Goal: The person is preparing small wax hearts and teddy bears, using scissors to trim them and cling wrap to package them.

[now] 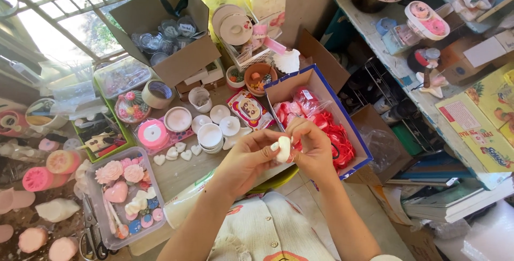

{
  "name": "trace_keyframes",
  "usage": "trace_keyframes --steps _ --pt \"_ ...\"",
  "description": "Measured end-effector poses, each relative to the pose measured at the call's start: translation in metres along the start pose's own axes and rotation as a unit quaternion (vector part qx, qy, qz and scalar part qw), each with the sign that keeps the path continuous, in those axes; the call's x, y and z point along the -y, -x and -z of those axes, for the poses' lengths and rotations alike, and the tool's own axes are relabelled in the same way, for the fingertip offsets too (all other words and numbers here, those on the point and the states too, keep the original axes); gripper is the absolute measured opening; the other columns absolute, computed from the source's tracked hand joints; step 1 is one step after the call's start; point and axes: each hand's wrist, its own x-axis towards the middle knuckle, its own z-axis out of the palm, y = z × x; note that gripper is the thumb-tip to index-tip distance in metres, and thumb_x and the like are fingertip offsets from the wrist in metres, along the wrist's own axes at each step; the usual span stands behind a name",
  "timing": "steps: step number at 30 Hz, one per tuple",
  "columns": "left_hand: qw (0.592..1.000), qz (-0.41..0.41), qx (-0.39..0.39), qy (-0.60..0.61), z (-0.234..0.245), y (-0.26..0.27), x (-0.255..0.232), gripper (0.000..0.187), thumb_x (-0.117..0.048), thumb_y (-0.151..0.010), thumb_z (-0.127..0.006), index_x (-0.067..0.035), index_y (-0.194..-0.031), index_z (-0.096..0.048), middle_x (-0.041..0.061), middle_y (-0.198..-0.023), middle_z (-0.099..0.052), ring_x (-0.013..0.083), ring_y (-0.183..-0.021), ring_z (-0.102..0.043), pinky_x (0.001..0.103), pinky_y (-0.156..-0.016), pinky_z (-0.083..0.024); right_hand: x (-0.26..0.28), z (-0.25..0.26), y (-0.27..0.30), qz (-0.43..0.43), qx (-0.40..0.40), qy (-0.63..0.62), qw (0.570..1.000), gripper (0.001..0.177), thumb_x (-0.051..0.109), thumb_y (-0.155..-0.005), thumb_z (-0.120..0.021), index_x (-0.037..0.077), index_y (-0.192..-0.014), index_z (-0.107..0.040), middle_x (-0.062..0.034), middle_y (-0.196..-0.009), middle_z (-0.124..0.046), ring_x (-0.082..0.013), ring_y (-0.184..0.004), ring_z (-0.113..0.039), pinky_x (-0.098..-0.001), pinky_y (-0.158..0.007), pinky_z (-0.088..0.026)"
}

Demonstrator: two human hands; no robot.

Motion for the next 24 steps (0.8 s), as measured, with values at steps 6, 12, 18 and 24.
trace_keyframes --steps 6,12,18,24 --pt "0.98 0.122 0.127 0.096 -0.004 0.009 -0.016 0.03 -0.015 -0.1 -0.062 -0.004 -0.128 -0.059 0.009 -0.114 -0.069 0.022 -0.104 -0.07 0.045 -0.089 -0.063 0.023 0.005 -0.006 -0.009 -0.001 0.076 0.997 0.053 0.022 -0.065 -0.095 0.009 -0.092 -0.051 -0.0018 -0.095 -0.054 -0.0164 -0.091 -0.051 -0.0303 -0.084 -0.042" --pt "0.972 0.169 0.16 -0.024 -0.007 0.013 -0.029 0.03 -0.016 -0.101 -0.062 -0.004 -0.126 -0.053 0.016 -0.113 -0.072 0.0309 -0.104 -0.075 0.039 -0.07 -0.064 0.051 0.01 -0.013 0.0 0.08 0.232 0.969 0.037 0.012 -0.064 -0.093 0.007 -0.079 -0.059 0.0 -0.077 -0.06 -0.0135 -0.075 -0.055 -0.03 -0.072 -0.044" --pt "0.995 0.061 0.062 0.041 -0.012 0.014 -0.018 0.03 -0.016 -0.1 -0.064 -0.005 -0.127 -0.056 0.014 -0.107 -0.072 0.0262 -0.092 -0.074 0.033 -0.069 -0.063 0.055 0.006 -0.003 -0.048 -0.072 0.262 0.961 0.02 0.002 -0.087 -0.081 0.005 -0.098 -0.064 -0.0026 -0.098 -0.066 -0.0102 -0.088 -0.062 -0.0256 -0.078 -0.051" --pt "0.993 -0.09 -0.031 -0.063 -0.022 0.015 -0.018 0.031 -0.016 -0.099 -0.066 -0.002 -0.127 -0.062 0.011 -0.108 -0.073 0.0197 -0.097 -0.074 0.031 -0.07 -0.063 0.046 -0.015 0.012 -0.11 -0.037 0.012 0.993 0.028 0.007 -0.092 -0.078 0.006 -0.109 -0.056 -0.0019 -0.113 -0.053 -0.0114 -0.105 -0.054 -0.0253 -0.091 -0.046"
